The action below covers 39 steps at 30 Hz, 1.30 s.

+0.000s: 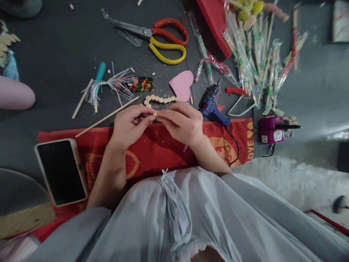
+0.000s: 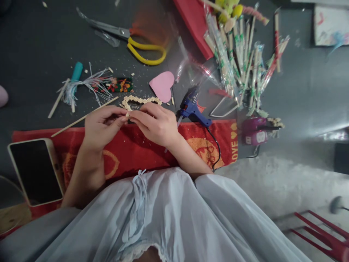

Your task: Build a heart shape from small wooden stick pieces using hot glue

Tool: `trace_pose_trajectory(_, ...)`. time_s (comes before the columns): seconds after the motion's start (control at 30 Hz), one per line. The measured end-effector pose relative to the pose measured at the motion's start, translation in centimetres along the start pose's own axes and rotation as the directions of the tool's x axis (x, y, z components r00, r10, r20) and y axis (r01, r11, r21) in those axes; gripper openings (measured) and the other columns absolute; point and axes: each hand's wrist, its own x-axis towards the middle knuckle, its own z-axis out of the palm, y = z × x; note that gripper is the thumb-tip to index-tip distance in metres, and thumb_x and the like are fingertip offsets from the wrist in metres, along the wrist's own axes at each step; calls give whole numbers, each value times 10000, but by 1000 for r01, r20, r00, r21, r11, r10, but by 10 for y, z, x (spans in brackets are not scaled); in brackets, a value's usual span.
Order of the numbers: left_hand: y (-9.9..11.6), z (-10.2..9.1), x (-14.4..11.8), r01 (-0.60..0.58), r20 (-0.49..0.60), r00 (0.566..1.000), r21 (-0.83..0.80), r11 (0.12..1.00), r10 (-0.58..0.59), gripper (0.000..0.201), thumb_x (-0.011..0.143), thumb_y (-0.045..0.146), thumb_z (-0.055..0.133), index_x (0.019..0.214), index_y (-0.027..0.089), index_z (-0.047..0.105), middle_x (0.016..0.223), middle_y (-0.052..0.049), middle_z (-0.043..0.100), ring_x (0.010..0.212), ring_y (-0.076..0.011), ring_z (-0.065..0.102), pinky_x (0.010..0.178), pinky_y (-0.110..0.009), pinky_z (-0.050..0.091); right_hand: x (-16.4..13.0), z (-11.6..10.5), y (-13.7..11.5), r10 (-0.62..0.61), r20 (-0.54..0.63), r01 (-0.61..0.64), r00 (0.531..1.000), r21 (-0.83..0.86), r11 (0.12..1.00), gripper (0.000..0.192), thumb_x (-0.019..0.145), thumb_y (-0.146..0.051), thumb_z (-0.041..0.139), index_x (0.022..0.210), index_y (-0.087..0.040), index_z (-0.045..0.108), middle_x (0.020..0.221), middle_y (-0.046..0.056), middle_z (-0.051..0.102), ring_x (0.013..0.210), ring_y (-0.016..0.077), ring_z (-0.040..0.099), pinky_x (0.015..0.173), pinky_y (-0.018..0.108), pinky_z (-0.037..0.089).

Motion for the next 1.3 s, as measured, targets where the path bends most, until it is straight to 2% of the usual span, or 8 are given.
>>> trace_pose_trajectory(0.23, -3, -11, -1, 34, -59, 998, -17, 999, -35, 125, 848, 371, 746, 873, 248, 749, 581, 22, 572, 450, -57, 431, 400, -224, 293, 2, -3, -1, -52, -14, 52, 999, -10, 999, 217, 994, -307, 542, 1011, -221, 741, 894, 54, 691, 839, 150, 641, 765, 262, 493)
trace_pose_trajectory(0.37, -3, -18, 1, 32, -90, 995, 26, 999, -30, 35, 814, 284, 746, 807, 254, 730, 512, 48, 472, 434, -49, 369, 398, -226, 230, 6, -12, -2, 60, 76, -54, 995, -82, 995, 237, 996, -282, 505, 917, -206, 715, 860, 54, 707, 813, 169, 640, 731, 274, 471)
trace_pose_trajectory(0.53, -1, -18, 1, 22, 5, 1000, 101, 995, -23, 51, 784, 203, 709, 777, 252, 722, 472, 57, 432, 404, -56, 320, 401, -242, 210, 11, -22, -8, 200, 217, -166, 956, -165, 972, 186, 952, -239, 537, 886, -192, 704, 865, 62, 721, 803, 195, 640, 689, 297, 428)
trace_pose_trajectory(0.7, -2, -15, 3, -99, 97, 992, 191, 977, 82, 80, 738, 165, 713, 724, 244, 707, 453, 57, 446, 394, -73, 334, 400, -262, 237, 9, -41, -14, 309, 252, -236, 917, -283, 930, 118, 880, -185, 598, 809, -189, 693, 838, 58, 728, 754, 201, 632, 650, 312, 391)
trace_pose_trajectory(0.8, 2, -15, 4, -93, 111, 992, 249, 964, 67, 67, 737, 186, 699, 713, 249, 694, 455, 63, 449, 400, -78, 351, 421, -266, 262, 0, -63, -6, 418, 226, -319, 880, -371, 872, 66, 846, -192, 629, 800, -202, 676, 815, 51, 706, 750, 211, 618, 657, 321, 400)
trace_pose_trajectory(0.87, 7, -16, 4, -35, 121, 993, 312, 949, -3, 57, 746, 206, 670, 714, 248, 694, 467, 62, 453, 420, -84, 377, 456, -270, 296, -10, -80, 4, 508, 169, -395, 844, -444, 804, 60, 867, -245, 631, 873, -205, 676, 864, 68, 694, 805, 235, 617, 709, 347, 434)
trace_pose_trajectory(1.03, 13, -17, 4, 41, 130, 987, 367, 929, -95, 79, 730, 253, 634, 736, 240, 712, 489, 53, 471, 451, -95, 408, 507, -280, 336, -46, -103, 26, 626, 25, -487, 780, -604, 631, 362, 920, -401, 598, 1179, -150, 631, 1085, 181, 641, 1037, 343, 572, 898, 493, 455)
trace_pose_trajectory(1.3, 9, -17, 5, 70, 127, 984, 356, 932, -122, 148, 724, 337, 628, 728, 218, 716, 473, 47, 426, 446, -96, 342, 492, -281, 291, -63, -90, 42, 654, -5, -536, 756, -579, 614, 511, 944, -432, 540, 1343, -114, 517, 1168, 222, 619, 1092, 375, 563, 932, 518, 457)
